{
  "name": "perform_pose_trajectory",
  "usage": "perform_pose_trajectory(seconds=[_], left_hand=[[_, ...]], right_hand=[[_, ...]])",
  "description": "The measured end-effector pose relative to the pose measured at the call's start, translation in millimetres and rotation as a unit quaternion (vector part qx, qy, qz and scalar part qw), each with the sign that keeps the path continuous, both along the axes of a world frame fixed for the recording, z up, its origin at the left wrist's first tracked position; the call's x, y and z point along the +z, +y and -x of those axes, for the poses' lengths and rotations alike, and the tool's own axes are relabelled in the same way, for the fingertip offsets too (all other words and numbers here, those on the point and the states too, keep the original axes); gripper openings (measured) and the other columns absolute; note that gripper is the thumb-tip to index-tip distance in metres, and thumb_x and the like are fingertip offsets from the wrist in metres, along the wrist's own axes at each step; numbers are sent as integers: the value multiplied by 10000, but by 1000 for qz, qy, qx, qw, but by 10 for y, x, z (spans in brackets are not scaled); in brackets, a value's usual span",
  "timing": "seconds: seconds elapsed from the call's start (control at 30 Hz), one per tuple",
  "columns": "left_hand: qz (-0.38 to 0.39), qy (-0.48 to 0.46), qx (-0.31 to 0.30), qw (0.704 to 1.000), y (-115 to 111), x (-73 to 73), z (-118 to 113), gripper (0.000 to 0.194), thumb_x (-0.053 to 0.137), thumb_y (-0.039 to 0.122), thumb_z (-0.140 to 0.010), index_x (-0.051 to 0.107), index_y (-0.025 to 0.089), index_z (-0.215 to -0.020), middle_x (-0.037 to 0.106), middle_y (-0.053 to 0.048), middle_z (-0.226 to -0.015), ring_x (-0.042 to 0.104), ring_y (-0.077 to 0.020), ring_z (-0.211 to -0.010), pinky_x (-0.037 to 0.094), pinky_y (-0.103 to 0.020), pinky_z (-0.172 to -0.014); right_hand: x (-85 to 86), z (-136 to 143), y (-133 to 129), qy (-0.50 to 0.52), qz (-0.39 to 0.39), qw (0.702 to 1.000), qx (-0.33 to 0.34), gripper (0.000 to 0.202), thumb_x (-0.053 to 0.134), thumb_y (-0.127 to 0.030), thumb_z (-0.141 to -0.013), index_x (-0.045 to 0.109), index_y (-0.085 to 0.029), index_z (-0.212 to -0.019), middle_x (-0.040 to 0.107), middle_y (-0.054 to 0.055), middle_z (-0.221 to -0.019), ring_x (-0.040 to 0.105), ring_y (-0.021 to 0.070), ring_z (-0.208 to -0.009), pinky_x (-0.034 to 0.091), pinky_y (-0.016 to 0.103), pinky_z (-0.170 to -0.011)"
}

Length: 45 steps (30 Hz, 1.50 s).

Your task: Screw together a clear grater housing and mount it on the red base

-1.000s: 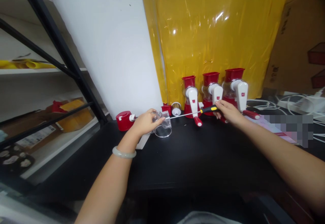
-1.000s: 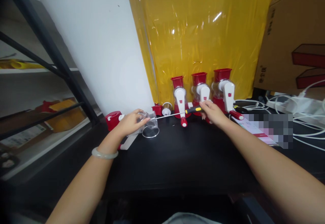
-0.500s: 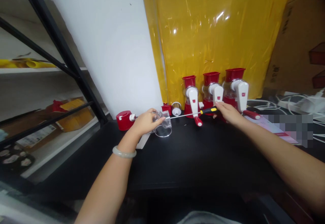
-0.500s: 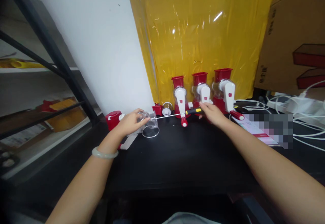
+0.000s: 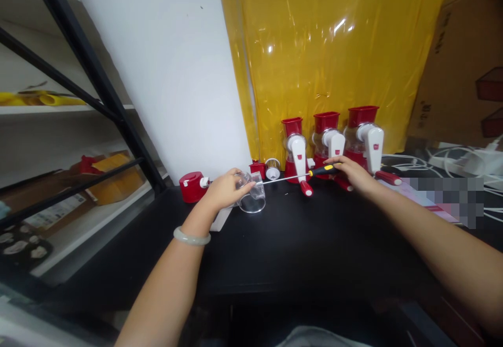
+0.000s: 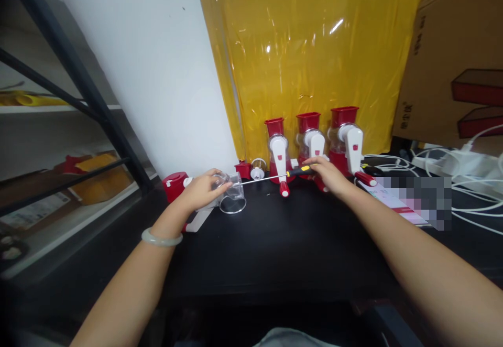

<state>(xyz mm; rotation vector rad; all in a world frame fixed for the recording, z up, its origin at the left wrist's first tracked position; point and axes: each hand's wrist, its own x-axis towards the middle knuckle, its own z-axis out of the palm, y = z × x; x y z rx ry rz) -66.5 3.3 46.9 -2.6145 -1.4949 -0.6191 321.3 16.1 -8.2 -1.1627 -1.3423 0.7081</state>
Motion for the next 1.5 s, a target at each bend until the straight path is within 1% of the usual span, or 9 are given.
perform_pose_trajectory(seconds=[0.13, 0.23, 0.5, 0.7, 0.83, 1.0, 1.13, 1.27, 1.5], left_hand=[[1, -1, 3, 1000, -6, 2, -1, 609, 457, 697, -968, 720, 187, -765, 652, -103, -1264, 684, -260, -912, 545, -438, -822], [0, -2, 2, 1000, -9, 3, -2, 615, 458, 704, -965, 713, 187, -749, 655, -103, -1264, 687, -260, -904, 547, -430, -809], [-1, -1, 0, 1000, -8, 7, 2, 606, 461, 691, -969, 729, 187, -767, 653, -97, -1231, 683, -250, -898, 544, -424, -826], [3, -2, 3, 1000, -6, 2, 4, 615, 458, 701, -965, 721, 183, -762, 655, -94, -1246, 684, -243, -888, 540, -422, -827], [1, -3, -1, 1000, -7, 4, 5, 601, 460, 691, -970, 724, 189, -772, 657, -96, -1248, 687, -254, -909, 538, -432, -843], [1, -1, -2, 1000, -8, 7, 4, 610, 453, 693, -972, 712, 186, -756, 653, -105, -1250, 687, -259, -900, 539, -436, -823], [-1, 0, 1, 1000, -11, 7, -1, 598, 459, 686, -969, 710, 185, -761, 654, -110, -1253, 687, -263, -900, 541, -433, -813], [-5, 0, -2, 1000, -11, 7, -3, 589, 461, 682, -971, 714, 188, -774, 656, -109, -1251, 687, -266, -921, 542, -431, -828], [-2, -5, -2, 1000, -8, 3, 3, 603, 463, 690, -968, 722, 186, -763, 657, -105, -1237, 686, -253, -893, 545, -431, -813]], right_hand=[[-20, -26, -23, -16, 10, 1000, 9, 248, 602, -408, -861, 670, -233, -1023, 699, 45, -815, 653, 186, -654, 498, 269, -518], [-41, -48, -27, -23, 28, 999, 22, 378, 582, -540, -904, 617, -232, -1119, 636, -1, -662, 466, 124, -400, 320, 235, -341], [-11, -48, -58, -93, 32, 995, 27, 485, 515, -660, -933, 659, -199, -966, 555, -6, -504, 454, 133, -381, 306, 233, -336], [33, -30, -74, -97, 42, 994, 23, 402, 433, -493, -961, 702, -198, -913, 670, 40, -630, 536, 165, -471, 384, 272, -418], [-15, -59, 13, -51, 8, 998, 42, 246, 495, -317, -856, 715, -207, -858, 728, 70, -741, 694, 231, -750, 518, 308, -628], [-19, -65, 40, -7, 11, 998, 60, 262, 533, -232, -696, 700, -211, -897, 725, 62, -736, 684, 228, -706, 529, 332, -672], [26, -26, -44, -8, 24, 998, 59, 362, 539, -227, -648, 660, -217, -989, 693, 50, -715, 636, 202, -608, 467, 294, -518], [31, 6, -102, -52, 68, 996, 24, 426, 580, -234, -662, 541, -261, -1085, 587, -44, -614, 415, 117, -377, 290, 244, -351], [-17, -16, -78, -98, 28, 995, -1, 414, 711, -316, -696, 439, -268, -1004, 518, -84, -629, 423, 110, -396, 338, 252, -383]])
